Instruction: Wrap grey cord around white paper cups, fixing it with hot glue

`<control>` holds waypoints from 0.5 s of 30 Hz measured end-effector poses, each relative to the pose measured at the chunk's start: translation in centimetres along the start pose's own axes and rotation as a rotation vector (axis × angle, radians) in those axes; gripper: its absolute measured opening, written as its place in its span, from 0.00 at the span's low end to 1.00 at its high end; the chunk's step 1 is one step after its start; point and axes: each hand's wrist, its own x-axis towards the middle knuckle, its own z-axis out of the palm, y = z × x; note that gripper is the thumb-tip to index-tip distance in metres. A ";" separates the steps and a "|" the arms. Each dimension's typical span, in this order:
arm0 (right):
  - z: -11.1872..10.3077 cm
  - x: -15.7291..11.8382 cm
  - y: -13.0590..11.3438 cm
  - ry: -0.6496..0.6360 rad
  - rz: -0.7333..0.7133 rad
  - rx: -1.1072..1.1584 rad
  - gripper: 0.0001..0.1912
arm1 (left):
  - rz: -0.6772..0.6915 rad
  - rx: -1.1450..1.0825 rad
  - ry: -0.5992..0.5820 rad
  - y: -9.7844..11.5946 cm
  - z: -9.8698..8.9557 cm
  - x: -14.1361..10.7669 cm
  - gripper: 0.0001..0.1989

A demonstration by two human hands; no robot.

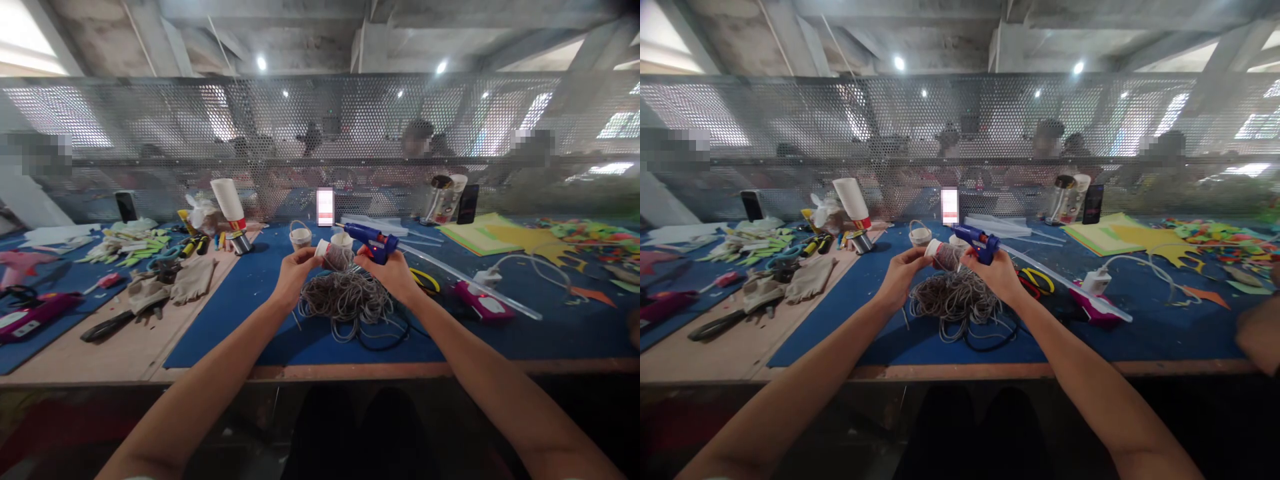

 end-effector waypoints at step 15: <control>0.5 0.4 1.2 0.022 0.080 0.151 0.17 | -0.077 -0.034 0.002 -0.5 0.1 -0.1 0.07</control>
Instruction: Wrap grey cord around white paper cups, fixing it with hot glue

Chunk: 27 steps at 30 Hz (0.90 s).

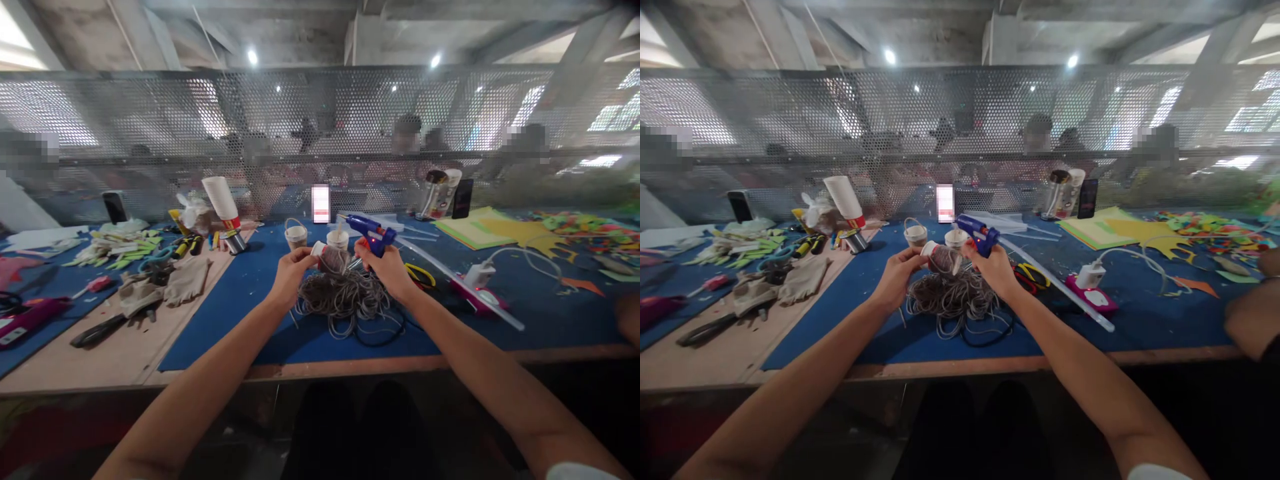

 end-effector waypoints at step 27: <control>-6.4 4.2 6.5 -0.070 0.483 -0.109 0.14 | 0.026 -0.034 0.154 1.1 -0.8 0.7 0.05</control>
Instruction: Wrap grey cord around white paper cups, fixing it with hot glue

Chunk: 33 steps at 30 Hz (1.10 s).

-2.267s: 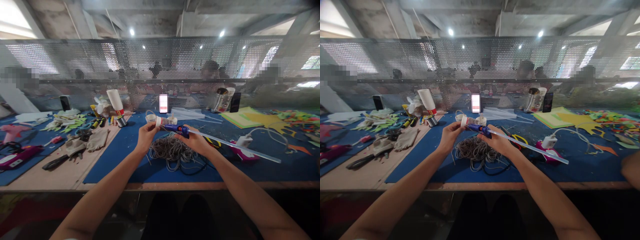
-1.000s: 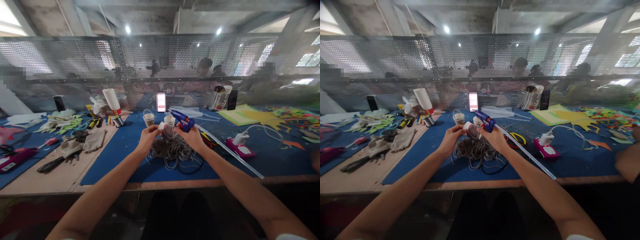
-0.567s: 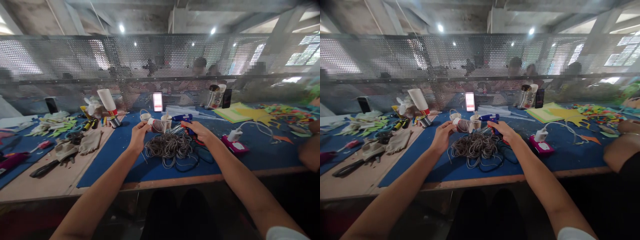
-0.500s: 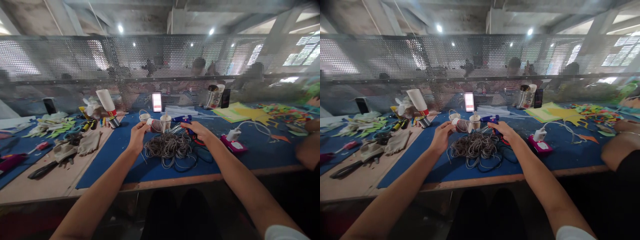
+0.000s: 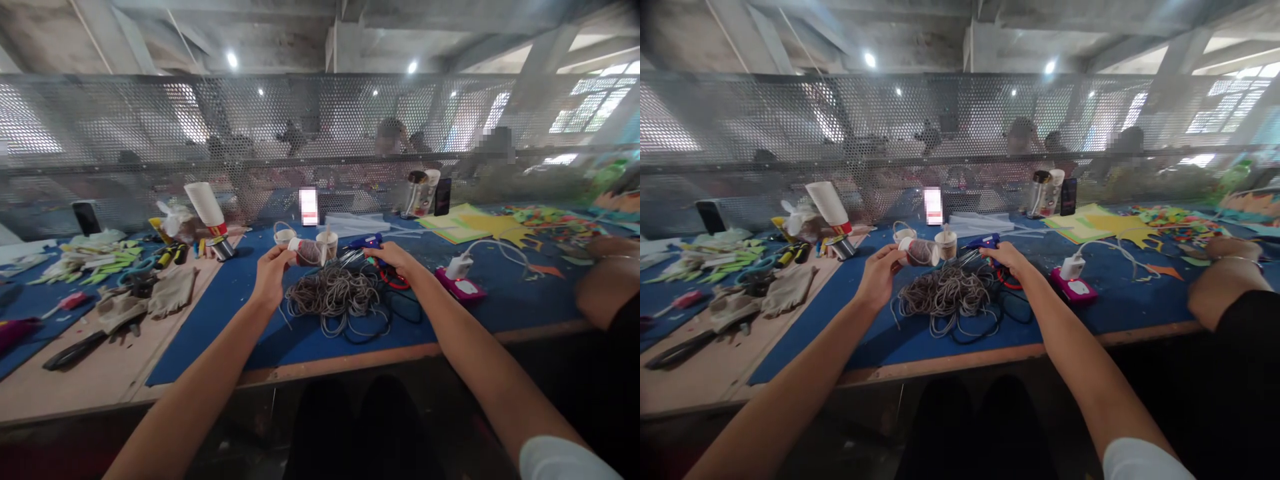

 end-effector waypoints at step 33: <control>4.0 -3.8 -3.7 0.280 -0.725 -0.522 0.19 | 0.061 0.024 -0.119 -0.6 0.9 -1.2 0.07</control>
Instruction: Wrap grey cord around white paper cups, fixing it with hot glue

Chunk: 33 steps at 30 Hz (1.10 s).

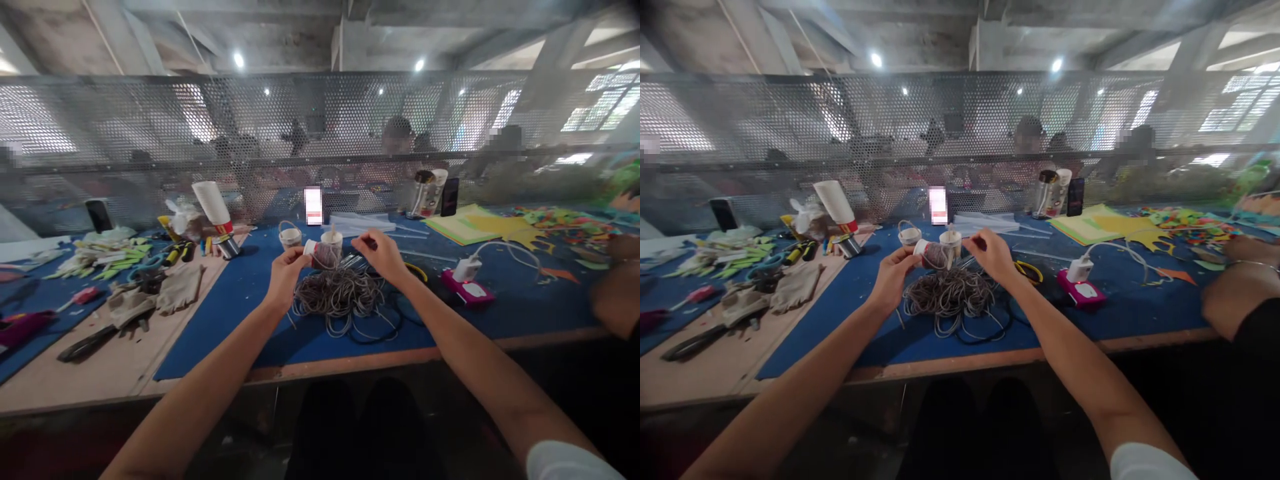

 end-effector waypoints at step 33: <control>-0.2 -1.8 -3.9 -0.118 0.030 0.457 0.07 | -0.049 0.052 -0.149 -0.2 0.1 -0.2 0.13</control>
